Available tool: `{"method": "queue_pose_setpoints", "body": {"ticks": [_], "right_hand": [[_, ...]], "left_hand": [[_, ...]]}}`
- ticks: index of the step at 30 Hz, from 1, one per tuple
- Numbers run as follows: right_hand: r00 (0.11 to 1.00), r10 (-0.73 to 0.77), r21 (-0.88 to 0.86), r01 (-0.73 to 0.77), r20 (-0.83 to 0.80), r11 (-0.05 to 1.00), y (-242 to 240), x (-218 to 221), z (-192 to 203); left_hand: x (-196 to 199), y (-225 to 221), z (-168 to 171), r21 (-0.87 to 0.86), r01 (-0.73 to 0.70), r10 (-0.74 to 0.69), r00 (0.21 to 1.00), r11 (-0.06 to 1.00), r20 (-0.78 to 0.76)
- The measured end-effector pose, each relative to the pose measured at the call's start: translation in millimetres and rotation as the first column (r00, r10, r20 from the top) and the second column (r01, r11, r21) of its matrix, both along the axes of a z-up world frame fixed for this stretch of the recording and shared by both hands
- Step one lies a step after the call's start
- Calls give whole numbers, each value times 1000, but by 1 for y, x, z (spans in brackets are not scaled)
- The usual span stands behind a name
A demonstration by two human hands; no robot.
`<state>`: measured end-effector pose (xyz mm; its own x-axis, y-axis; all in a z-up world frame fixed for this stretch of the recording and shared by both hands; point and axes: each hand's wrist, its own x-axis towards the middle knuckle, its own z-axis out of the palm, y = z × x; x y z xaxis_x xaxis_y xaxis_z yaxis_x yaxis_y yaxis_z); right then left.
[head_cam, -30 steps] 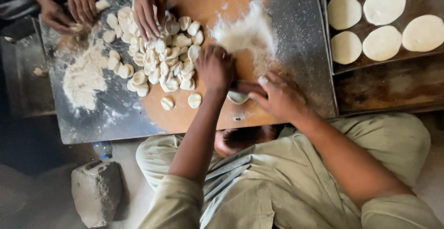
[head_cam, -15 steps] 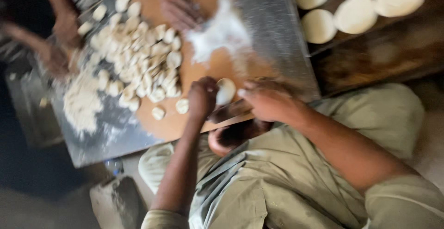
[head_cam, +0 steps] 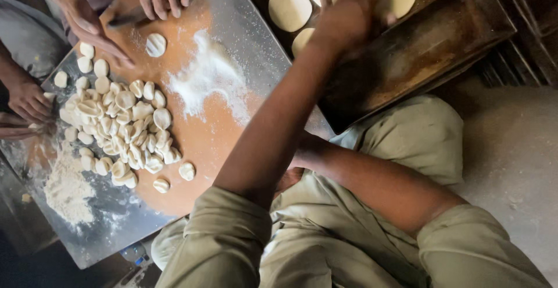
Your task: The person rolls small dough balls into flat circular discs using a rolling pin on a floured surface. They repeatedly pick up dough balls, flatten them, and place the finished discs onto a nearby tray.
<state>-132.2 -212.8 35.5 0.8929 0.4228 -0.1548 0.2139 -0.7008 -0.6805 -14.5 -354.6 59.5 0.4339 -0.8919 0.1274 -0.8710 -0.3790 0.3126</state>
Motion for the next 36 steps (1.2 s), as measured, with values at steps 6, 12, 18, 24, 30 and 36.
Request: {"method": "queue_pose_setpoints", "body": {"ticks": [6,12,18,24,30,36], "right_hand": [[998,-47,23,47,33,999,1,-6,-12],[937,-256,21,258,237,966,-7,7,-3],[824,-507,-76,539,254,839,-11,18,9],[950,-313,-132,311,1,941,12,8,21],[993,35,-138,-19,114,990,12,-5,32],[990,119,-142,-107,76,984,0,7,30]], "left_hand": [[-28,162,1,-73,-105,97,989,992,-112],[-70,388,-8,-235,-790,807,589,566,-37],[-144,473,-45,10,-755,755,655,656,-31],[-92,466,-32,-35,-839,839,543,543,-24],[-38,363,-26,-401,-604,531,797,689,-287],[-9,318,-31,-254,-559,524,829,789,-197]]}}
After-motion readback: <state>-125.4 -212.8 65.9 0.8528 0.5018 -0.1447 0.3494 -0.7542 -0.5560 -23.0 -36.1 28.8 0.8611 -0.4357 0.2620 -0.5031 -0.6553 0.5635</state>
